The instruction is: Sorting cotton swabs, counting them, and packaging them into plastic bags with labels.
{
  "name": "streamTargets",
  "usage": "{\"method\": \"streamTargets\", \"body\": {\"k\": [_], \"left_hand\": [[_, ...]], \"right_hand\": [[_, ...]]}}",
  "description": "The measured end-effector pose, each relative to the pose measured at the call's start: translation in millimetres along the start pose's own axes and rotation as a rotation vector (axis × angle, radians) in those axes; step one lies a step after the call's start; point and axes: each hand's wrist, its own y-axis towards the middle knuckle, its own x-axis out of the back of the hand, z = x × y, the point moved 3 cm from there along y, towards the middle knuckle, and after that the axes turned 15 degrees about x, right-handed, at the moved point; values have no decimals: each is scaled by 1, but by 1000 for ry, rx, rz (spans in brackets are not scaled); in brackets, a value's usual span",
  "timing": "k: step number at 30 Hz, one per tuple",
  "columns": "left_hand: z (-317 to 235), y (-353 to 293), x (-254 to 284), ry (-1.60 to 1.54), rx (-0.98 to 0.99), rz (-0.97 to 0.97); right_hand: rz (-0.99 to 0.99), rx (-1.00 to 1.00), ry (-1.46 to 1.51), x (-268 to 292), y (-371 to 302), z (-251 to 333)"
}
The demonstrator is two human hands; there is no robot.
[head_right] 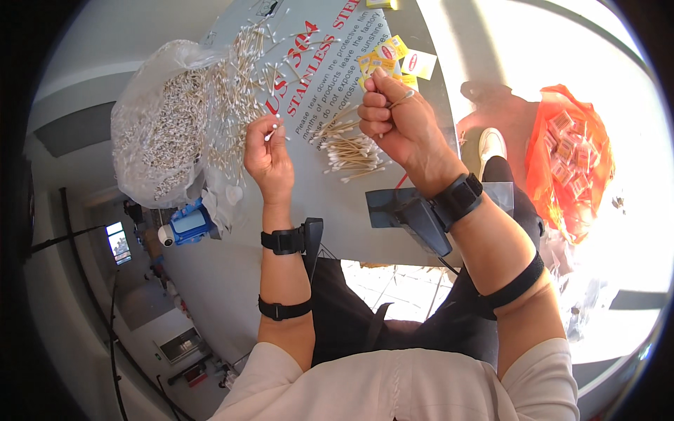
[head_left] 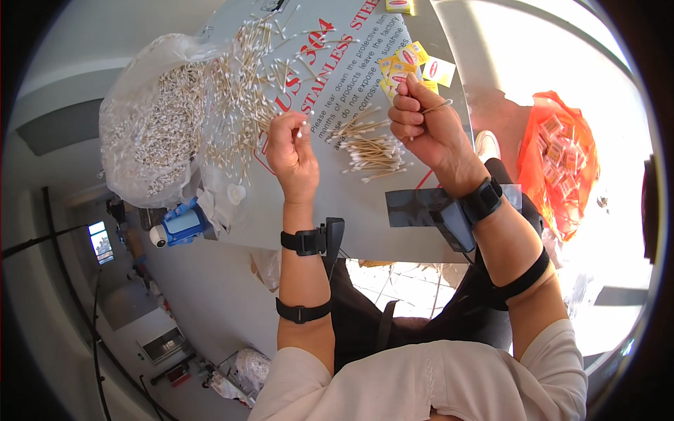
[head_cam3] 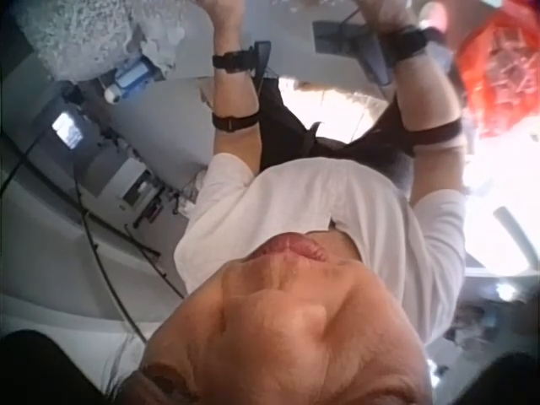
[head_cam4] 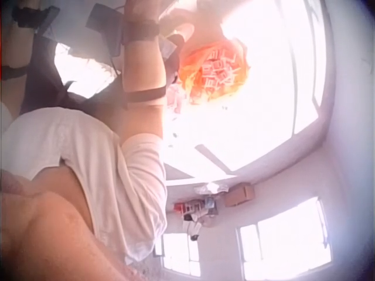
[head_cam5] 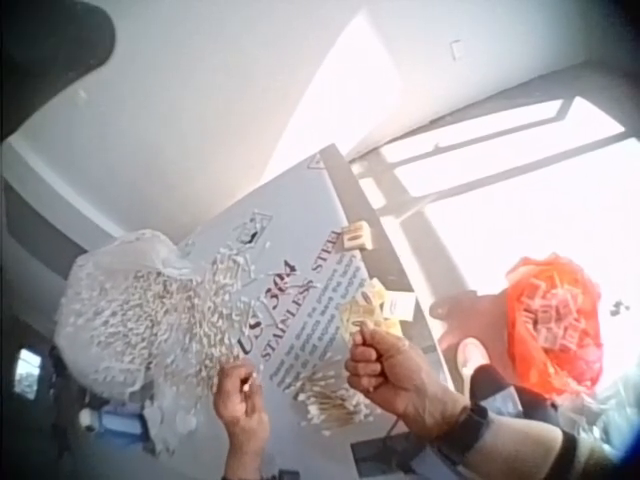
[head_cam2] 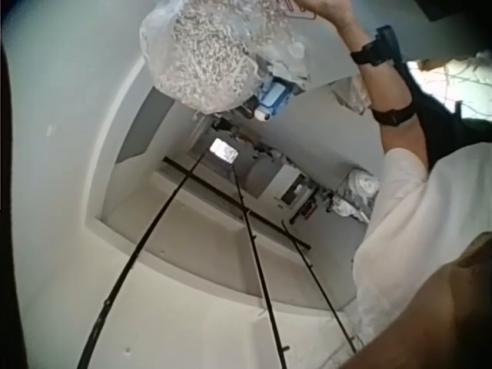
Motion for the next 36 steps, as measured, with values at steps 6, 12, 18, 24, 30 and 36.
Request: {"method": "streamTargets", "body": {"k": [6,12,18,24,30,36], "left_hand": [[19,-2,-8,-1045,890,65],[38,8,-12,-1368,1177,21],[27,33,-21,-67,773,297],[23,42,-40,472,490,506],[45,93,-35,590,376,216],[53,106,-38,771,-46,381]], "right_hand": [[-5,-5,35,-1,0,4],[-38,-6,63,-1,-4,9],[-58,-1,7,-3,-5,16],[-23,48,-43,-3,-8,20],[-11,26,2,-1,-6,21],[-44,7,-43,-3,-5,17]]}}
